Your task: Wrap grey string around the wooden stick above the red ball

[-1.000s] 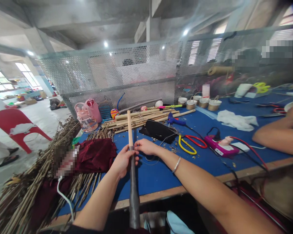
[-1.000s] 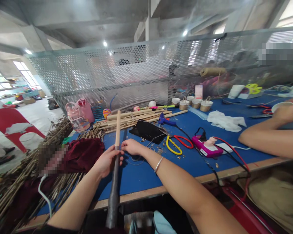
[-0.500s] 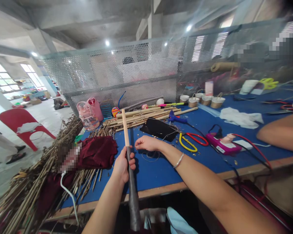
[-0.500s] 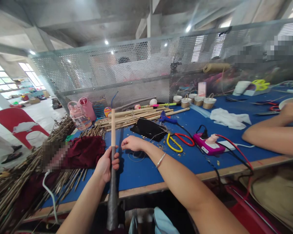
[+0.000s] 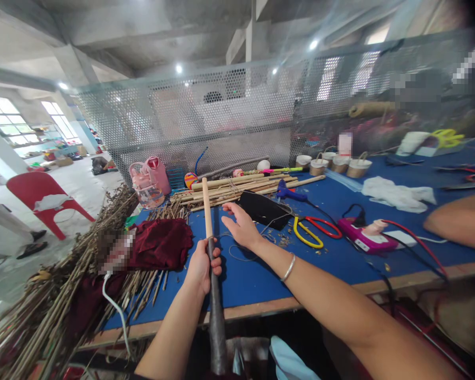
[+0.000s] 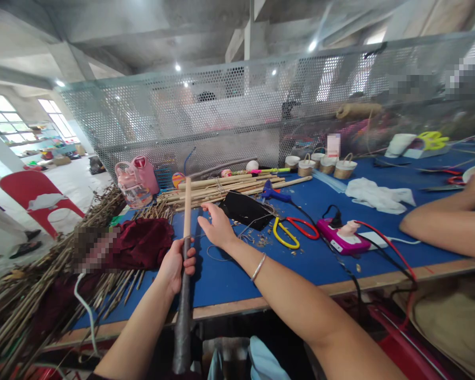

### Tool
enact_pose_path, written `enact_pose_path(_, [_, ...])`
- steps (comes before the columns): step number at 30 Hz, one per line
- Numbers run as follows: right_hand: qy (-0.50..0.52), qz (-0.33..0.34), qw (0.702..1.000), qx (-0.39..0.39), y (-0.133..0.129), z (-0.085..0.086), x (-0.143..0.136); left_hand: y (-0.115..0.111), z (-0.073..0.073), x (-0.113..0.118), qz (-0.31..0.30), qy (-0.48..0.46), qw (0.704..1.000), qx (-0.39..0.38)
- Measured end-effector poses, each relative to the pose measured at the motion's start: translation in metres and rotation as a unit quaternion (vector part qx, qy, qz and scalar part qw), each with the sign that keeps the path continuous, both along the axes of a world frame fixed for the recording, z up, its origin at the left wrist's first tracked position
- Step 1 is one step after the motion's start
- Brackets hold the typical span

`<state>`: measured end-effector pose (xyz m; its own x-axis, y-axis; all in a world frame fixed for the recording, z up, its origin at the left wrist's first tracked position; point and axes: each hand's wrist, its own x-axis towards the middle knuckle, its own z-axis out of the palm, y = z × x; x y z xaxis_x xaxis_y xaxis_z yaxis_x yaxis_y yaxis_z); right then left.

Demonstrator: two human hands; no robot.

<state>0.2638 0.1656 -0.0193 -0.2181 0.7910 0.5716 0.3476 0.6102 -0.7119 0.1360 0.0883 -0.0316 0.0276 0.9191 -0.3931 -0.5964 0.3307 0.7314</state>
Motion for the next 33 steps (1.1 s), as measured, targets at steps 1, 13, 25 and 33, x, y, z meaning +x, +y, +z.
enact_pose_path(1, [0.007,-0.002,1.000,0.000,-0.002,0.001,-0.002,0.000,0.000,0.001,0.000,0.003,1.000,0.001])
enact_pose_path(13, [0.009,0.221,0.945,-0.241,0.000,-0.018,-0.015,-0.001,0.001,0.006,-0.010,0.021,1.000,0.008])
enact_pose_path(25, [0.005,0.235,0.917,-0.323,0.004,-0.008,-0.006,-0.007,0.003,-0.002,-0.009,-0.059,0.997,0.046])
enact_pose_path(33, [0.042,0.328,0.855,-0.400,0.005,-0.007,0.001,-0.008,0.005,0.007,0.016,-0.011,0.995,0.095])
